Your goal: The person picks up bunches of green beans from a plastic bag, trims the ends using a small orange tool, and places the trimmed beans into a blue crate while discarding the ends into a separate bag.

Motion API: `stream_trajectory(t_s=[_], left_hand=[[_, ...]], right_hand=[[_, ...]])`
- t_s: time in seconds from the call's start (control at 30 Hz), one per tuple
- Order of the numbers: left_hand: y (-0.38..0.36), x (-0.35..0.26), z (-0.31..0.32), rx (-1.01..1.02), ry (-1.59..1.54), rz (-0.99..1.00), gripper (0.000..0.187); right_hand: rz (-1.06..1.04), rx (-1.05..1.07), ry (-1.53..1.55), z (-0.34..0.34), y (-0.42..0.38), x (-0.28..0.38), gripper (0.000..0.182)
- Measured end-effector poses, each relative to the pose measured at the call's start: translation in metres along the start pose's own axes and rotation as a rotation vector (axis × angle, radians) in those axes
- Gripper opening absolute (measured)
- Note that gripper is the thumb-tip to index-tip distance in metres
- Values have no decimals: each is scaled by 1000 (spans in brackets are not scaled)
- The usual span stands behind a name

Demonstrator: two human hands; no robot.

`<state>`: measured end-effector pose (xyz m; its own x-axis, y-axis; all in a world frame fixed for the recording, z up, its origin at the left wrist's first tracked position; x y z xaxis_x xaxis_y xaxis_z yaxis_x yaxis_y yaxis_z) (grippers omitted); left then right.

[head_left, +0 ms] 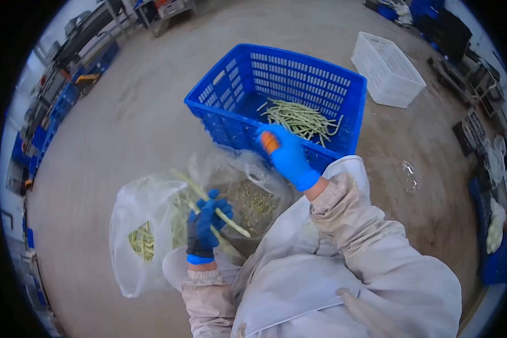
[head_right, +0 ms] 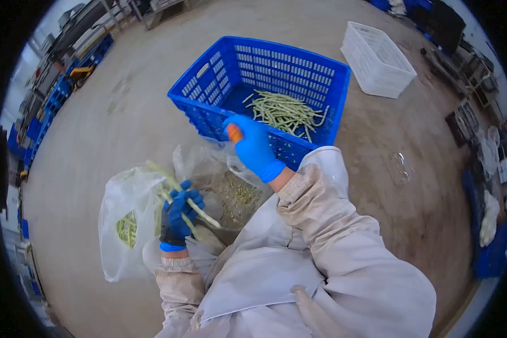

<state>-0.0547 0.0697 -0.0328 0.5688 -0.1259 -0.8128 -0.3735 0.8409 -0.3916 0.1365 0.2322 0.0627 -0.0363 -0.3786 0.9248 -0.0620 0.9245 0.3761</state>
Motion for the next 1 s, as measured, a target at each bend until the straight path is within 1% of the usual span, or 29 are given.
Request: stream_trajectory(t_s=[0.03,0.1,0.13,0.17,0.2,0.27,0.3,0.37,0.4,0.43,0.47,0.5,0.53,0.57,0.6,0.63,0.67,0.73,0.77,0.8,0.83,0.87,0.93,0.97,1.0], left_hand=[[7,-1,-10,-12,-50,33,39],[11,1,-10,1,-61,52,40],[14,0,-14,-5,-81,73,41],[20,9,-9,122,-160,42,40],[20,14,-3,120,-163,40,40],[19,30,11,78,-198,-1,43],[19,30,17,80,-193,1,43],[19,29,23,30,-136,40,44],[18,27,24,-1,-112,59,45],[15,21,27,-4,-37,77,49],[13,16,22,-23,-40,82,49],[13,14,22,6,54,62,49],[13,12,25,40,148,41,50],[9,3,31,46,211,105,48],[9,0,35,36,209,109,48],[9,1,39,47,315,89,47],[7,1,38,42,425,68,47],[7,1,49,86,422,69,39],[6,5,50,127,412,54,36],[7,7,49,97,411,57,36],[6,8,56,130,420,97,33],[4,8,62,169,432,134,31],[0,8,62,160,441,105,31],[-2,12,63,178,601,84,31],[-3,16,62,201,762,64,32]], right_hand=[[-244,141,-80,18,-14,-30,18],[-618,552,-769,48,-73,-46,36],[-380,598,-480,51,-84,-66,42],[-147,636,-190,57,-93,-84,49],[-144,639,-191,60,-101,-72,49],[270,815,181,76,-126,-36,51],[268,811,185,75,-123,-25,51],[107,775,-324,66,-114,-29,45],[-54,716,-406,59,-101,-21,41],[-215,660,-480,50,-84,-12,37],[-332,526,-437,34,-63,-1,30],[-450,387,-389,14,-38,10,25],[-456,410,-592,7,-9,17,18],[-410,333,-745,-14,17,17,16],[-613,184,-862,-30,38,20,13],[-934,-48,-1067,-48,31,47,17],[-850,-47,-1118,-51,36,47,25],[-697,146,-644,-39,25,27,33],[-696,171,-610,-22,9,39,33],[-394,397,-411,0,-5,38,35],[-85,608,-215,22,-27,30,39],[-84,620,-203,35,-39,33,39],[-301,697,-167,59,-64,52,32],[-300,697,-165,64,-65,47,32],[-397,754,-227,74,-71,41,29]])
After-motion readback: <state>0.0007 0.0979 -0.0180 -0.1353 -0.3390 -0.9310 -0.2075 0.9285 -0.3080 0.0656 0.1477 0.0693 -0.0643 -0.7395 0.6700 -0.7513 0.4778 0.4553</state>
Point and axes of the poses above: each hand's wrist, its own y-axis towards the middle knuckle, its own z-axis out of the palm, x = y × z, the point moved 10 cm from there along y, towards the middle knuckle, and after that the axes turned 11 degrees about -x, right-handed, at the moved point
